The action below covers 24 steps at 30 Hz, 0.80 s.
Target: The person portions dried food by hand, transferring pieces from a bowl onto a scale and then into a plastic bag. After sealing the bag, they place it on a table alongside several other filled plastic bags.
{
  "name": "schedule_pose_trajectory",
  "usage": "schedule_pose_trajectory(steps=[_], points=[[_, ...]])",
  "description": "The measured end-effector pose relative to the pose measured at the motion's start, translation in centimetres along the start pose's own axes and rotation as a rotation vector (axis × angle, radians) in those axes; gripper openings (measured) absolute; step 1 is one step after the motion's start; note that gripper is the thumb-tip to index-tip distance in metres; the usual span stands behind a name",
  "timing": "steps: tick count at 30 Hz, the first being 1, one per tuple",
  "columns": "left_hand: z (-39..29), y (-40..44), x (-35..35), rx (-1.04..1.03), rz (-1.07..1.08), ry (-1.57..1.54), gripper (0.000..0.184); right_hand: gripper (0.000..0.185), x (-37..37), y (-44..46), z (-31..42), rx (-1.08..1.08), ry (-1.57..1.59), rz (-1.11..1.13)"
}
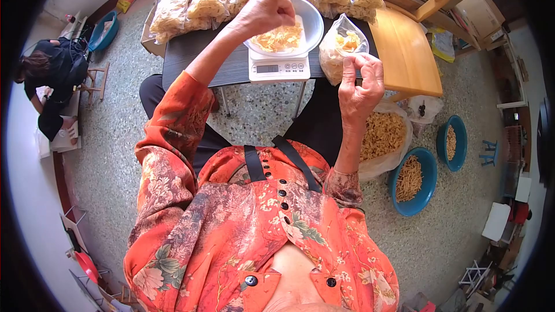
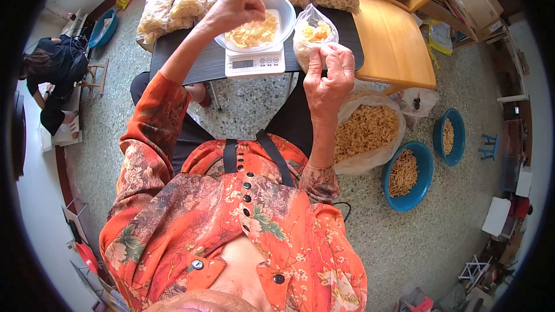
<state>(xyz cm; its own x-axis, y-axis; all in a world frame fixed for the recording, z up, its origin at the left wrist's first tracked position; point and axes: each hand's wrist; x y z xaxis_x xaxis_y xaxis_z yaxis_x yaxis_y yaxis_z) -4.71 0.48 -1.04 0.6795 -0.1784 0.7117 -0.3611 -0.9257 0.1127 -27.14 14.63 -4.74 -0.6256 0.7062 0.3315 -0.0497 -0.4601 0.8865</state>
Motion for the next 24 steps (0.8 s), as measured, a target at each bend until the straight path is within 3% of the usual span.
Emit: schedule_pose_trajectory(steps=[1, 3, 5, 9, 11, 15, 18, 24], points=[[-1.0, -0.5, 0.8, 0.127, 0.048, -0.184, 0.013, 0.010, 0.0, 0.0, 0.0, 0.011, 0.001, -0.002], [0.1, 0.2, 1.3, 0.137, 0.104, -0.342, 0.016, 0.010, -0.1, 0.0, 0.1, 0.004, 0.009, 0.001], [1.3, 0.7, 1.2, 0.193, 0.208, -0.826, 0.020, 0.010, -0.1, 0.0, 0.1, -0.001, 0.017, 0.003], [-0.1, 0.3, 0.6, 0.196, 0.294, -1.046, 0.020, 0.010, -0.3, 0.0, 0.2, -0.003, 0.033, 0.002], [-2.6, -0.6, 0.4, 0.166, 0.285, -1.015, 0.021, 0.009, -0.3, 0.0, 0.3, -0.003, 0.039, 0.007], [-6.8, -1.3, -0.5, -0.026, 0.236, -0.657, 0.022, 0.010, -0.4, 0.1, 0.5, 0.008, 0.050, 0.015], [-8.4, -1.0, -2.0, -0.136, 0.061, -0.253, 0.025, 0.010, -0.5, 0.2, 0.7, -0.010, 0.076, 0.011], [-7.6, -0.7, -2.6, -0.264, -0.070, -0.239, 0.018, 0.009, -0.3, 0.2, 0.3, -0.015, 0.075, -0.001]])
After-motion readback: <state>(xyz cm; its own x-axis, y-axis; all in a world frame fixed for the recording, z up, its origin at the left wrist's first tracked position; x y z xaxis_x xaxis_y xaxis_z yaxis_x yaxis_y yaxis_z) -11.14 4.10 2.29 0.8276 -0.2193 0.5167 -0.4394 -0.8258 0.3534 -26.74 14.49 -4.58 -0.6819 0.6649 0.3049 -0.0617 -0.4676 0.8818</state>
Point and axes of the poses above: each hand's wrist, its own y-axis towards the middle knuckle, its own x-axis out of the back of the hand, z = x × y, and after that the axes turned 11 degrees about x, right-handed
